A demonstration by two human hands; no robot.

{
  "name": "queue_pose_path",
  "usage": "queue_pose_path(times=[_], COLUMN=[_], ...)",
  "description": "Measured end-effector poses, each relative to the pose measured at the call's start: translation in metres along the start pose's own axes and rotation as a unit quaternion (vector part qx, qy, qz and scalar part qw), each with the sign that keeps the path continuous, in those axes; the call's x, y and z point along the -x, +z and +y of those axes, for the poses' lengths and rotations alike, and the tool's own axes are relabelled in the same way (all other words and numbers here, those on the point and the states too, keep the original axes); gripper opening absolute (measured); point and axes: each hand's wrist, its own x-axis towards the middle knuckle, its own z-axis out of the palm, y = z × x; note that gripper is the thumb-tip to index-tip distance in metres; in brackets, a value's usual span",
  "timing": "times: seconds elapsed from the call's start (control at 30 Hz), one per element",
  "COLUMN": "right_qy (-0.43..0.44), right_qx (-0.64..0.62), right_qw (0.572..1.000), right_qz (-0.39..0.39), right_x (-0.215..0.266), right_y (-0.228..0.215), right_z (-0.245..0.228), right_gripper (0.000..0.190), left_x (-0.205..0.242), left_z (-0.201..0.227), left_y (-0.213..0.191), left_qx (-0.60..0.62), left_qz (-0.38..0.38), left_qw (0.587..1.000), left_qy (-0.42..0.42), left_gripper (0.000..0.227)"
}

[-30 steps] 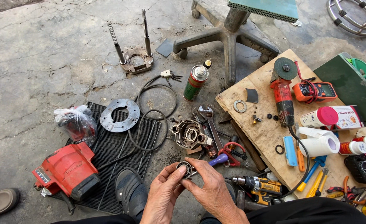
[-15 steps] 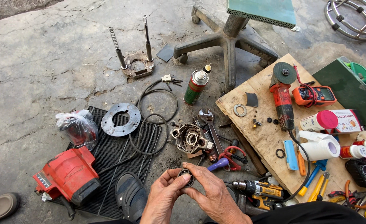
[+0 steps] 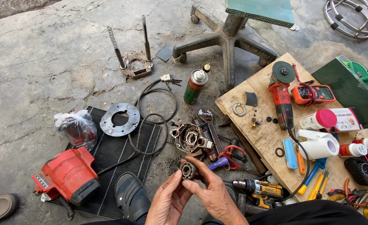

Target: The person sits on the floor and disassembles a circular mechanical component, removing a small metal ring with pliers and placing it on the floor. They then use a screwdriver to remove a small pin from the component.

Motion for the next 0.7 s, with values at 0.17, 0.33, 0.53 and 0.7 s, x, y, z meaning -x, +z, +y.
queue_pose_path(times=[0.17,0.33,0.53,0.7], right_qy=[0.036,0.006,-0.042,-0.058], right_qx=[-0.121,0.067,0.177,0.190], right_qw=[0.992,0.993,0.979,0.976], right_qz=[0.016,0.097,0.095,0.087], right_x=[-0.002,-0.003,-0.002,-0.002], right_y=[0.008,0.018,0.014,0.016], right_z=[0.004,0.014,0.015,0.020], right_gripper=[0.061,0.052,0.049,0.051], left_x=[0.007,-0.011,0.028,0.020], left_z=[-0.004,-0.018,0.012,0.010], left_y=[0.005,-0.018,0.021,0.015], left_qx=[0.072,-0.009,-0.096,-0.111], left_qz=[-0.004,0.000,0.126,0.102], left_qw=[0.996,0.999,0.985,0.985], left_qy=[-0.049,-0.037,0.070,0.086], left_gripper=[0.037,0.035,0.034,0.044])
